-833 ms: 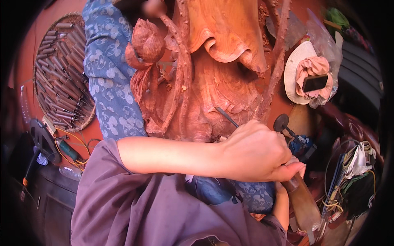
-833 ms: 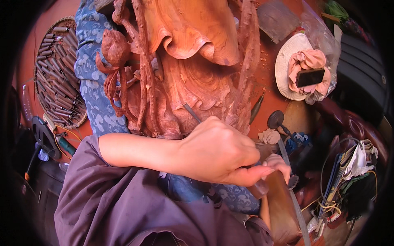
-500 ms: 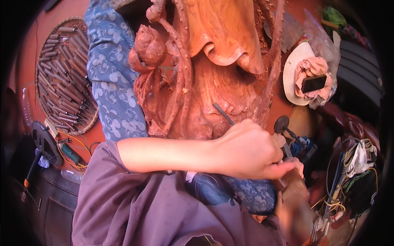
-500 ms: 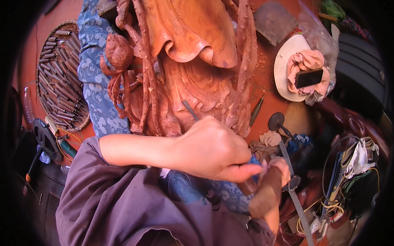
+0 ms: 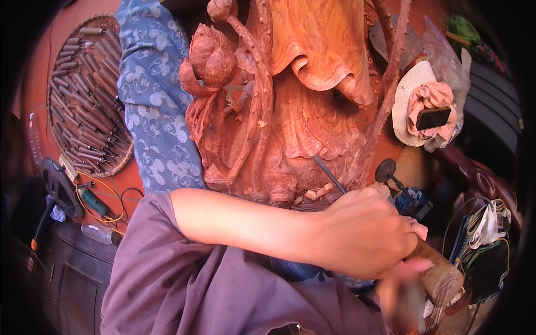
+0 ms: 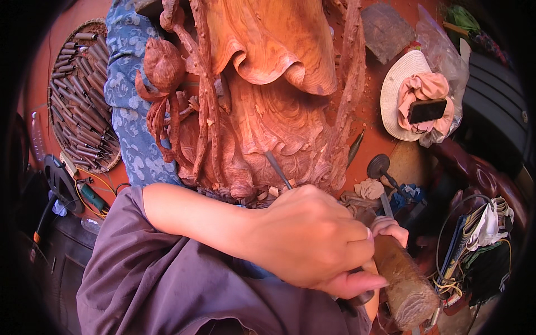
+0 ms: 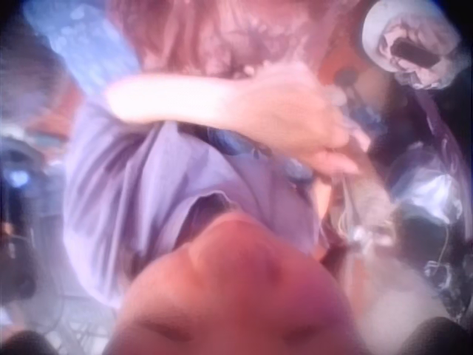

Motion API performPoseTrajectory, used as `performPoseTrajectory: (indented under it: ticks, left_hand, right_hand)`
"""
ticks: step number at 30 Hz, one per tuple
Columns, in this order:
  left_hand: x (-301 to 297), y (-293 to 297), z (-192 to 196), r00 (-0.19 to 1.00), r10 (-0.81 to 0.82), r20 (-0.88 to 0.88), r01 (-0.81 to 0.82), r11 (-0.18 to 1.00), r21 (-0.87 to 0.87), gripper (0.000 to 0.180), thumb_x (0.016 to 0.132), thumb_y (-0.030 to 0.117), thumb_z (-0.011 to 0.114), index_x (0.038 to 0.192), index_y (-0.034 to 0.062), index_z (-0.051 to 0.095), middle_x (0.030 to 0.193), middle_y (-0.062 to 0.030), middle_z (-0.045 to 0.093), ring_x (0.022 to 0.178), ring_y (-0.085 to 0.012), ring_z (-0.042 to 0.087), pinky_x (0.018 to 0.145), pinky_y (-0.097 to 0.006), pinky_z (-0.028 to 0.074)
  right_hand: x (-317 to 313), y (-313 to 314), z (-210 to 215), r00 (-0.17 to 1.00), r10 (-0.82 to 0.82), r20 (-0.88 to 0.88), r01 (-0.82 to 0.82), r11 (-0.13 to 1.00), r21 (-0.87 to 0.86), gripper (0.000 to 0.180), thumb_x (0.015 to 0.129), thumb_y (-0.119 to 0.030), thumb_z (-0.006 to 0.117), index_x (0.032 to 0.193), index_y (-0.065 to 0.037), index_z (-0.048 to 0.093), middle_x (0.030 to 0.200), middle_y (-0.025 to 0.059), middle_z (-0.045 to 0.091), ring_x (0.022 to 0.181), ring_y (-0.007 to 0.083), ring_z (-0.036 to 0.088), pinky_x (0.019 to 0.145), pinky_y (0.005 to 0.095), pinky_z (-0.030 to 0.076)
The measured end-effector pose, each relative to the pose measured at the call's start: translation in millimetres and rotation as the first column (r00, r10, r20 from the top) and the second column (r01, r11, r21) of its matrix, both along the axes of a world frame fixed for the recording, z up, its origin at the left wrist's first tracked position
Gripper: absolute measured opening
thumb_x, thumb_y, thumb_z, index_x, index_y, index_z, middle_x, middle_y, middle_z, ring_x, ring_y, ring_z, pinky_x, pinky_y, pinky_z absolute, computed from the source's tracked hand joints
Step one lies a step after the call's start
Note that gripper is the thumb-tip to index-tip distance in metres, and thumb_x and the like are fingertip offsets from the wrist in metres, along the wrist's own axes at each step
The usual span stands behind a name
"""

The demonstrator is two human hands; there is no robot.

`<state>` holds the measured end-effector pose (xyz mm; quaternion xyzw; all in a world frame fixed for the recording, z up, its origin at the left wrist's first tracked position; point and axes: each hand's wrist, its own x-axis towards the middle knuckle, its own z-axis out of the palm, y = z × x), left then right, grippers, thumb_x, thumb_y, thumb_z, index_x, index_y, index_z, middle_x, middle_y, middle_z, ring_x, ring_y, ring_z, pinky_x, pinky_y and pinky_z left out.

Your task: The person carves a large reddish-brown wooden sculpture using a rotary power tool and then switches to a chisel and mallet. They refine surface details and remove wood shavings from the sculpture's intricate curves and crevices.

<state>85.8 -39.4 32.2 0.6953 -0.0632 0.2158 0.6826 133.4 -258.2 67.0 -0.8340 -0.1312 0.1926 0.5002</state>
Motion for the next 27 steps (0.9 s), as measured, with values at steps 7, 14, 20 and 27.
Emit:
performPoseTrajectory:
  ticks: [7, 14, 20, 27]
  left_hand:
    - [8, 0, -3, 0.989, 0.100, -0.110, -0.107, 0.992, -0.063, 0.031, 0.089, 0.034, 0.065, 0.070, 0.0098, 0.066, 0.055, -0.0035, 0.053, 0.045, -0.0234, 0.057, 0.040, -0.037, 0.044]
    - [15, 7, -7, 0.974, 0.126, -0.187, -0.158, 0.973, -0.166, 0.035, 0.091, 0.029, 0.063, 0.063, 0.0097, 0.066, 0.053, -0.0058, 0.055, 0.046, -0.0280, 0.056, 0.039, -0.039, 0.042]
    - [12, 7, -9, 0.980, 0.106, -0.169, -0.130, 0.982, -0.137, 0.039, 0.093, 0.028, 0.060, 0.059, 0.0088, 0.061, 0.053, -0.0073, 0.054, 0.046, -0.0297, 0.056, 0.040, -0.040, 0.042]
    - [11, 4, -15, 0.980, 0.121, -0.159, -0.136, 0.987, -0.087, 0.043, 0.093, 0.029, 0.059, 0.055, 0.0084, 0.054, 0.053, -0.0083, 0.053, 0.046, -0.0299, 0.056, 0.040, -0.040, 0.041]
  right_hand:
    - [22, -10, 10, 0.997, 0.051, 0.063, -0.044, 0.993, -0.110, 0.034, 0.079, -0.012, 0.073, 0.093, -0.008, 0.042, 0.083, 0.0054, 0.050, 0.079, 0.0168, 0.050, 0.077, 0.0346, 0.043]
    - [21, -18, 11, 0.987, 0.082, 0.138, -0.056, 0.982, -0.180, 0.036, 0.079, -0.011, 0.075, 0.094, -0.008, 0.042, 0.084, 0.0053, 0.052, 0.080, 0.0168, 0.052, 0.079, 0.0351, 0.044]
    - [17, -30, 13, 0.980, 0.099, 0.175, -0.058, 0.972, -0.227, 0.037, 0.079, -0.010, 0.076, 0.094, -0.009, 0.043, 0.085, 0.0052, 0.054, 0.080, 0.0167, 0.054, 0.082, 0.0356, 0.045]
    - [14, -39, 6, 0.963, 0.155, 0.222, -0.080, 0.945, -0.316, 0.039, 0.078, -0.008, 0.078, 0.095, -0.010, 0.043, 0.086, 0.0051, 0.057, 0.081, 0.0166, 0.056, 0.084, 0.0360, 0.045]
